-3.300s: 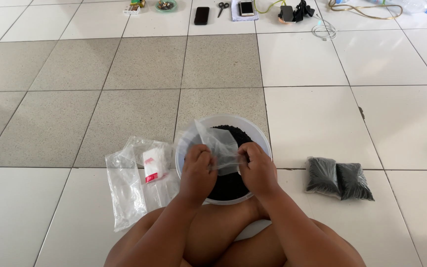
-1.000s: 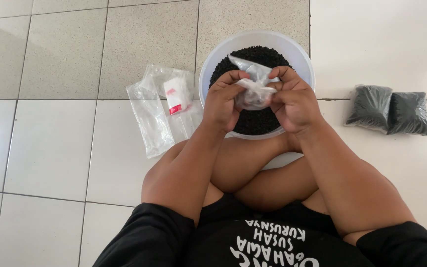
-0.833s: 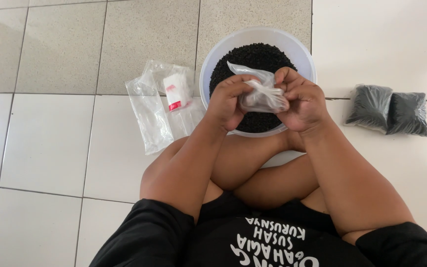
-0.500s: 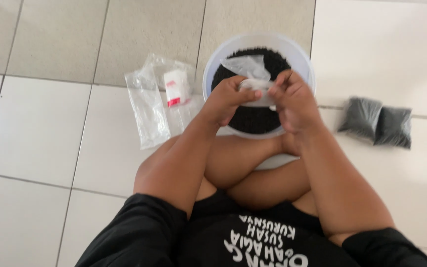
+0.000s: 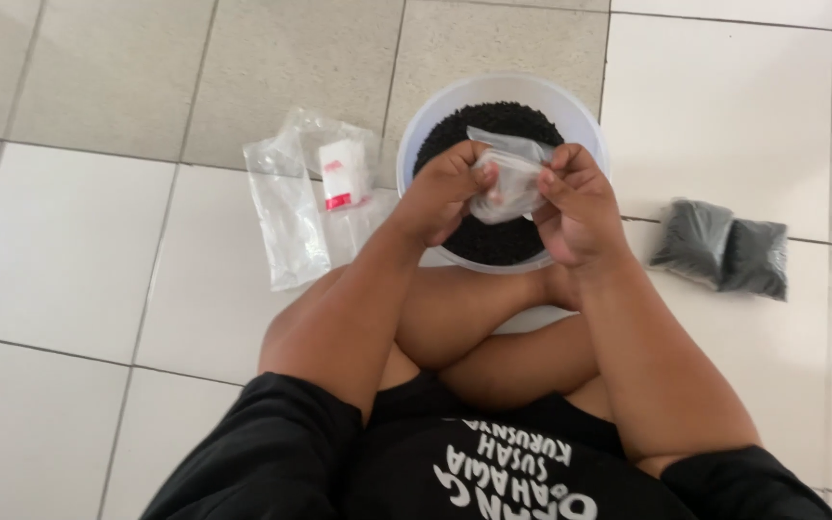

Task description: The person is scooping black granular material from a large white bucket into small clear plastic bags using a small white scoop.

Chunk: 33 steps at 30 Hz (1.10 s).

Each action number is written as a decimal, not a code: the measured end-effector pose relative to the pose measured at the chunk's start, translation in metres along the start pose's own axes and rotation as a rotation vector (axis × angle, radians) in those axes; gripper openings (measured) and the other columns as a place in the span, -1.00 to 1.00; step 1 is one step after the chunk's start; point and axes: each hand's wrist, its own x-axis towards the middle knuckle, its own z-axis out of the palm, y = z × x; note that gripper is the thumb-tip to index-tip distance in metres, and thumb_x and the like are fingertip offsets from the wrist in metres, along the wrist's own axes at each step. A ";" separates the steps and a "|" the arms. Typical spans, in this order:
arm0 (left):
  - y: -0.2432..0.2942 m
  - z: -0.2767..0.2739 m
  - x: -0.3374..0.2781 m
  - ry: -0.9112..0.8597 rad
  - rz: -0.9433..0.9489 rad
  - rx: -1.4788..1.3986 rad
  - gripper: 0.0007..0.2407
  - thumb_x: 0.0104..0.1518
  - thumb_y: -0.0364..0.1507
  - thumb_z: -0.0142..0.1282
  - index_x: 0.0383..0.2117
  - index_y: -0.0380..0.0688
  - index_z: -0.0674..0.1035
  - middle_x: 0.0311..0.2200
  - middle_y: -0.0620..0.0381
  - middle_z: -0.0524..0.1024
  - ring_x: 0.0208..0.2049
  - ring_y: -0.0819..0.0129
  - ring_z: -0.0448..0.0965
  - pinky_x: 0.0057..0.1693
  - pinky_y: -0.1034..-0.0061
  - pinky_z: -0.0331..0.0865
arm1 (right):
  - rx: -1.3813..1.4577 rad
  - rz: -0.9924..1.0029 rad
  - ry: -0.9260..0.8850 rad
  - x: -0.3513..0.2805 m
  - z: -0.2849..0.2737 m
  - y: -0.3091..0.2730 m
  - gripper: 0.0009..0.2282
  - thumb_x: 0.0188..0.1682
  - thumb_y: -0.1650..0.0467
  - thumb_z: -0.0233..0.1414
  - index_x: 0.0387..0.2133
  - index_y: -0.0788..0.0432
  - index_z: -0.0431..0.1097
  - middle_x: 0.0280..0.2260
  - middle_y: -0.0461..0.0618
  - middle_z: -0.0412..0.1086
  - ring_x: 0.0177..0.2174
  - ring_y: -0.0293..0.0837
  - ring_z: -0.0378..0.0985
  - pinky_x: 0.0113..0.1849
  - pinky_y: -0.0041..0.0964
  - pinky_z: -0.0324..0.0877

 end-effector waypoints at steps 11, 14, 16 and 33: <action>0.038 0.039 -0.029 0.217 0.186 0.907 -0.56 0.04 -0.43 0.38 0.04 -0.10 0.43 -0.06 -0.10 0.52 0.02 -0.01 0.60 0.10 0.21 0.51 | -0.267 -0.078 0.022 -0.004 0.016 0.004 -0.55 -0.13 0.54 0.32 -0.18 0.06 0.13 -0.41 -0.24 0.25 -0.40 -0.39 0.40 -0.26 -0.50 0.46; 0.031 0.033 -0.025 0.277 0.352 1.021 -0.76 0.18 -0.55 0.19 -0.03 -0.17 0.50 -0.11 -0.06 0.50 -0.02 0.02 0.61 0.08 0.24 0.54 | -0.624 -0.088 0.075 -0.014 0.034 -0.006 -0.54 -0.15 0.42 0.39 -0.18 0.07 0.16 -0.44 -0.25 0.23 -0.40 -0.40 0.33 -0.30 -0.54 0.37; 0.025 0.031 -0.025 0.283 0.440 1.057 -0.81 0.23 -0.57 0.12 -0.05 -0.20 0.52 -0.13 -0.02 0.48 -0.02 0.03 0.61 0.08 0.25 0.54 | -0.810 -0.069 0.123 -0.018 0.042 -0.008 -0.54 -0.15 0.34 0.41 -0.19 0.09 0.20 -0.48 -0.21 0.25 -0.40 -0.35 0.34 -0.33 -0.49 0.35; 0.043 0.024 -0.022 0.152 1.146 1.805 -0.90 0.06 -0.50 0.35 -0.52 0.06 0.66 -0.24 0.26 0.55 -0.19 0.26 0.53 -0.05 0.30 0.35 | -1.488 -0.308 0.234 -0.022 0.049 -0.013 -0.82 0.08 0.54 -0.05 -0.07 0.17 0.32 -0.20 0.16 0.56 -0.20 0.19 0.62 -0.11 0.14 0.48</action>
